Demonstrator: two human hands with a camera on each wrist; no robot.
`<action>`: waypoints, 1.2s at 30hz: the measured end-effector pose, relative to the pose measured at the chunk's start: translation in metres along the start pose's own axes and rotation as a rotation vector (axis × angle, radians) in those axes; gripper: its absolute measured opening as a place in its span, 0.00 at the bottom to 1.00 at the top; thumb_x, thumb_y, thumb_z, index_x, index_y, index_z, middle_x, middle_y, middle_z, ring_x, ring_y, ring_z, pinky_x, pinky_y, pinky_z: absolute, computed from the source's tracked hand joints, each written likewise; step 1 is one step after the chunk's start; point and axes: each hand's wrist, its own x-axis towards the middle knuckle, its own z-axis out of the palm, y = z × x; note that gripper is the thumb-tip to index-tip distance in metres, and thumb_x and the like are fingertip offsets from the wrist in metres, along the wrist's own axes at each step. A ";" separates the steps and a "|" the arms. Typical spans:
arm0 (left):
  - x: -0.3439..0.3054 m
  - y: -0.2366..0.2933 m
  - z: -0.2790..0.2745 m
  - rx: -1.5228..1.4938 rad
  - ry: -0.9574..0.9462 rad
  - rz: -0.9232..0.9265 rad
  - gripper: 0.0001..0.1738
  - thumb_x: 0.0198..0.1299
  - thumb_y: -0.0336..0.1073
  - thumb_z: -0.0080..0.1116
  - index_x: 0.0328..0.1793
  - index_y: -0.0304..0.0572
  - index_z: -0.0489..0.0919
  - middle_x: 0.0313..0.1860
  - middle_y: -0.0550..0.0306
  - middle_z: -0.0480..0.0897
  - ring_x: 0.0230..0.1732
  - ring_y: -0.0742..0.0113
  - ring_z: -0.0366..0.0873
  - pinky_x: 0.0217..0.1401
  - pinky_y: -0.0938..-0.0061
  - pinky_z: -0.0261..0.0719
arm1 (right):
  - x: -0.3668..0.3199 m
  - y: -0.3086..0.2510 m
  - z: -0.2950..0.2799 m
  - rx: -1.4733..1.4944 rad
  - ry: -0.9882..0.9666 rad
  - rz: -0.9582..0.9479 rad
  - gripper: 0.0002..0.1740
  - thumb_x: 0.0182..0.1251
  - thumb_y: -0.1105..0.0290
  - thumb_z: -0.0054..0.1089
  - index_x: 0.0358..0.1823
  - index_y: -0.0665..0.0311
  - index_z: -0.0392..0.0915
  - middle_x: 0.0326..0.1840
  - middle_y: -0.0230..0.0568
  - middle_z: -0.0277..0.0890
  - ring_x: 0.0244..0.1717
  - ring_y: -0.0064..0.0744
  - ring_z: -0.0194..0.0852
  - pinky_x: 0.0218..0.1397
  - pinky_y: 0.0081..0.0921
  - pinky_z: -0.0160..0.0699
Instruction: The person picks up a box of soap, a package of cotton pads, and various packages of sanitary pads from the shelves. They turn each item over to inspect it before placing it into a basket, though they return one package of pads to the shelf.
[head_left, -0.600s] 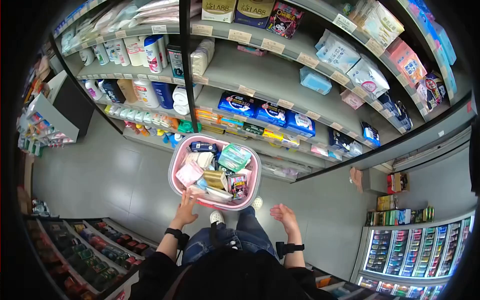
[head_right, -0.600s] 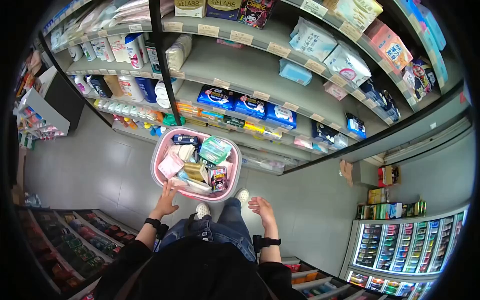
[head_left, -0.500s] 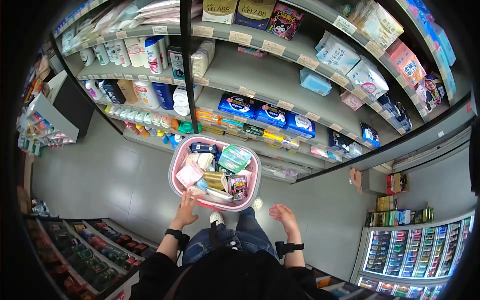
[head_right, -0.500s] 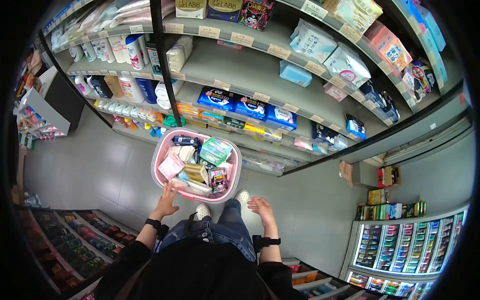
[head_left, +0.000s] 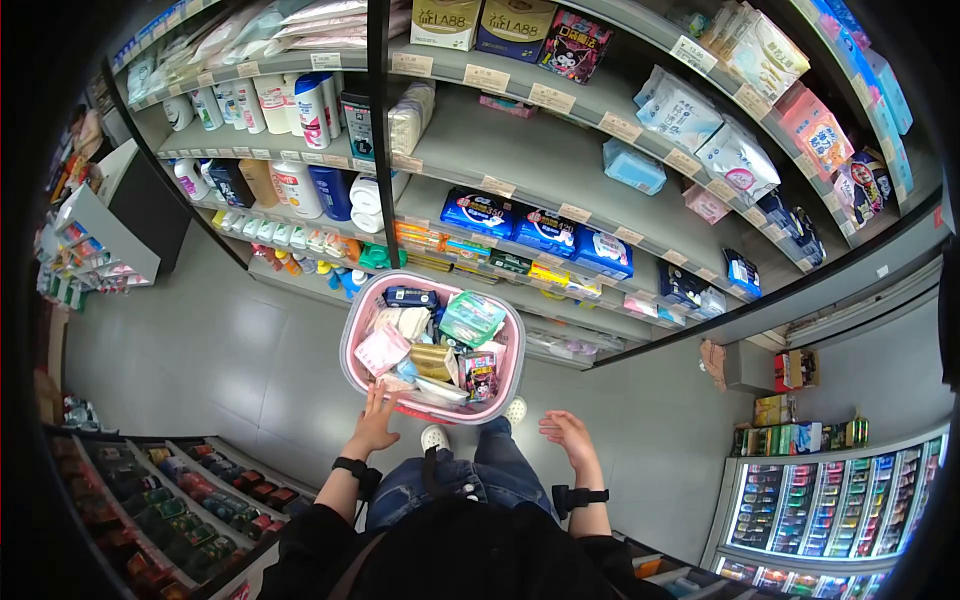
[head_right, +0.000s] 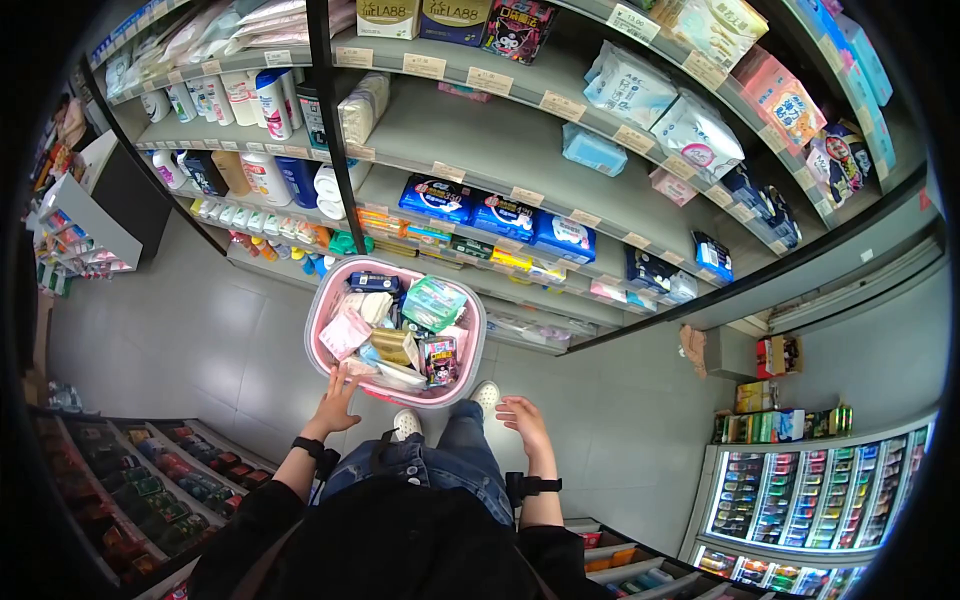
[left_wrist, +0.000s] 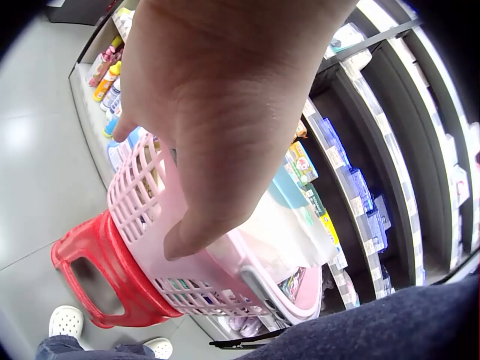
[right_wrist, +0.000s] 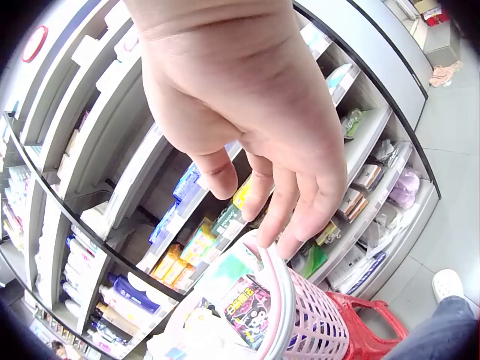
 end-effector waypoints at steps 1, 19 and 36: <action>0.000 0.001 -0.001 0.006 -0.005 -0.007 0.59 0.41 0.41 0.73 0.80 0.60 0.50 0.83 0.53 0.29 0.82 0.50 0.21 0.72 0.35 0.56 | 0.000 0.000 0.000 0.002 -0.004 0.001 0.14 0.73 0.62 0.48 0.51 0.61 0.76 0.45 0.40 0.83 0.45 0.31 0.82 0.50 0.25 0.74; 0.004 0.002 -0.006 0.008 0.003 -0.006 0.53 0.44 0.42 0.71 0.78 0.57 0.56 0.82 0.51 0.38 0.82 0.49 0.29 0.70 0.38 0.60 | -0.001 0.006 -0.008 0.019 -0.001 0.009 0.14 0.73 0.61 0.50 0.52 0.61 0.76 0.47 0.40 0.82 0.45 0.30 0.82 0.48 0.23 0.75; 0.180 0.100 -0.121 -1.658 -0.040 -0.227 0.16 0.68 0.40 0.52 0.60 0.48 0.75 0.46 0.59 0.82 0.42 0.65 0.80 0.43 0.73 0.77 | 0.001 -0.012 -0.058 0.056 0.113 0.055 0.14 0.74 0.62 0.49 0.53 0.61 0.76 0.46 0.42 0.82 0.45 0.32 0.82 0.48 0.25 0.76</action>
